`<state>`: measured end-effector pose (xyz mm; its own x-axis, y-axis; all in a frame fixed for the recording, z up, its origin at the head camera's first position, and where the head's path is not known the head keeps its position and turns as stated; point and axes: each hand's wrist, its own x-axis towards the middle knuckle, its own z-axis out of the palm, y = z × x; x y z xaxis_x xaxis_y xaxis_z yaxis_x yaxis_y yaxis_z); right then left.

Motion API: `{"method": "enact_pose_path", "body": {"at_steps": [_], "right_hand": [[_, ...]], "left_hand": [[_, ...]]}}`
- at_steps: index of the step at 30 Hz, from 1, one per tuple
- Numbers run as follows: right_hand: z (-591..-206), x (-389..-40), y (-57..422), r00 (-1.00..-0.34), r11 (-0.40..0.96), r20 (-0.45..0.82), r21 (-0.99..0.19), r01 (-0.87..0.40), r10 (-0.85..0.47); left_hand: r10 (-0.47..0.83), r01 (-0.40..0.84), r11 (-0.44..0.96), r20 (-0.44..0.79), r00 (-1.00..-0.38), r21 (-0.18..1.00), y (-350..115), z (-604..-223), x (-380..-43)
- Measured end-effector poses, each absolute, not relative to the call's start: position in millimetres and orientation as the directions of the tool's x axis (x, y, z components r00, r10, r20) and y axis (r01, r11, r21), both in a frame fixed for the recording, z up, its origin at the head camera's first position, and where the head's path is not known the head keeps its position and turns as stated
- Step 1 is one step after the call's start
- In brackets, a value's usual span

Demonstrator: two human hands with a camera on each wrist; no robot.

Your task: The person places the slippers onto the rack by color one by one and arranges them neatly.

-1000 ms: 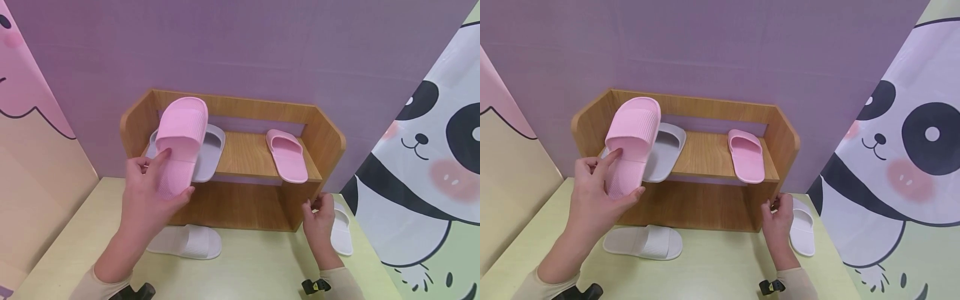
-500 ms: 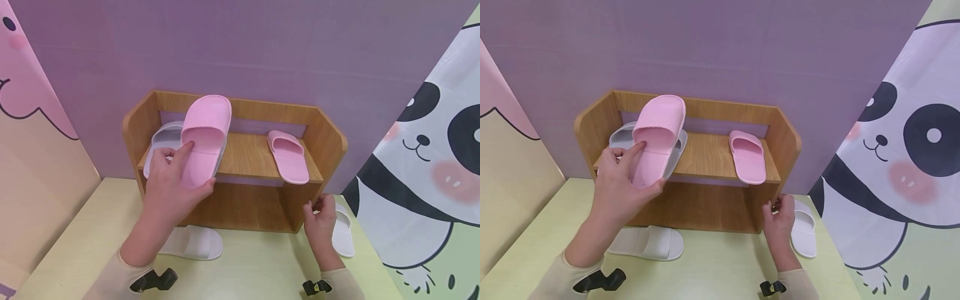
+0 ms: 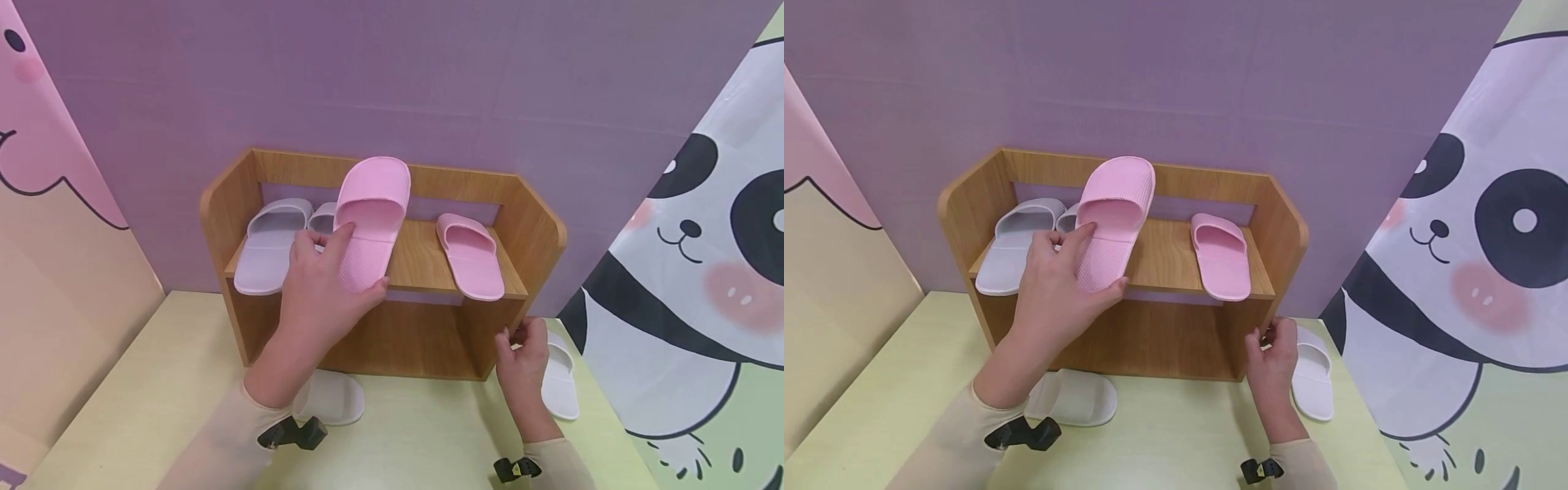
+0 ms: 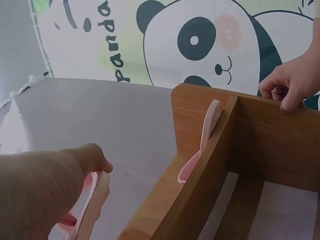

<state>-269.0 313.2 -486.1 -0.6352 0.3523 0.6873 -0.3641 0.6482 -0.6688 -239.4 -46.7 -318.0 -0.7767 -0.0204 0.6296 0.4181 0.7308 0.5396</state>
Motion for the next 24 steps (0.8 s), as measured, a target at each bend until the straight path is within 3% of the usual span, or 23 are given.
{"method": "enact_pose_path", "body": {"at_steps": [24], "right_hand": [[-488, -271, 315, -0.604, 0.657, 0.722, -0.64, -0.398, 0.338]], "left_hand": [[0.001, 0.298, 0.777, 0.473, -0.881, 0.554, 13, -302, -264]]}}
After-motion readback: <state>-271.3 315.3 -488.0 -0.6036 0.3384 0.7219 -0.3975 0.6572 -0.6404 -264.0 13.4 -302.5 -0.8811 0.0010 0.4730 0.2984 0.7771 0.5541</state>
